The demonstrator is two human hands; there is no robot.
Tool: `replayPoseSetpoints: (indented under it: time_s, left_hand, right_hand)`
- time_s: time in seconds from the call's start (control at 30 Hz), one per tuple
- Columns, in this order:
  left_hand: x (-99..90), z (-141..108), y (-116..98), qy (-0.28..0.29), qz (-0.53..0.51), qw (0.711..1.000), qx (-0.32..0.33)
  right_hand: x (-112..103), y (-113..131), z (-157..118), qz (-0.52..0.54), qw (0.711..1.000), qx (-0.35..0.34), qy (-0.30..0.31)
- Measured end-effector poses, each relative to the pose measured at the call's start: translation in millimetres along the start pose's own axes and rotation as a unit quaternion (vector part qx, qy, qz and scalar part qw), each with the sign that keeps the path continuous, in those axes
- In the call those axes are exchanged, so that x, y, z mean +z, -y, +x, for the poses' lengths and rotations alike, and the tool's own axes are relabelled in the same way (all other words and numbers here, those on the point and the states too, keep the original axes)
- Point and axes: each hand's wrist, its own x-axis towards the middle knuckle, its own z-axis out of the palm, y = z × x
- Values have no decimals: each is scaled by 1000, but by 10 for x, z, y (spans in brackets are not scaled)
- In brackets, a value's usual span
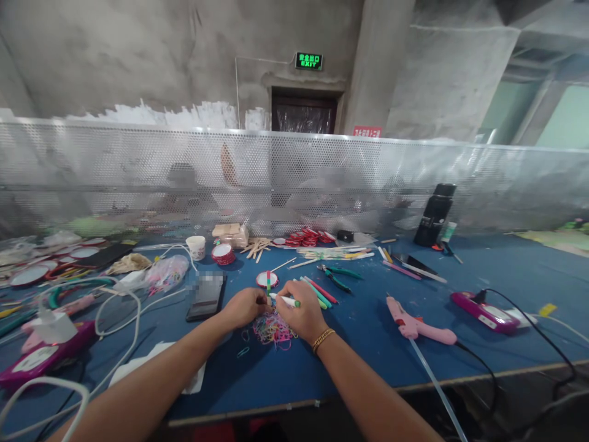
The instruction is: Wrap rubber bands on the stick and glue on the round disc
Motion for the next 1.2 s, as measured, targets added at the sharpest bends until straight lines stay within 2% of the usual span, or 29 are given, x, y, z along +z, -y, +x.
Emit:
replayPoseSetpoints:
  time_s: [0.13,0.33,0.67,0.83,1.0,1.2]
  left_hand:
    - [0,-1,-2,1,0,1000,1]
    - [13,7,8,-1,-1,1000,-2]
    - [26,24,23,3,-5,1000,-3]
    - [33,17,8,-10,-2,1000,-4]
    - [39,24,6,-20,-14,1000,-17]
    - [48,58,39,-6,-27,1000,-11]
  right_hand:
    - [10,8,-2,8,1000,1,15]
    - [-14,1,13,-3,1000,11,-3]
    - [-4,-27,15,60,998,-8,-13]
    - [-11,-2,27,59,998,8,-12]
    - [-12,-2,22,94,993,65,-13]
    - [-23,7,38,64,997,38,-13]
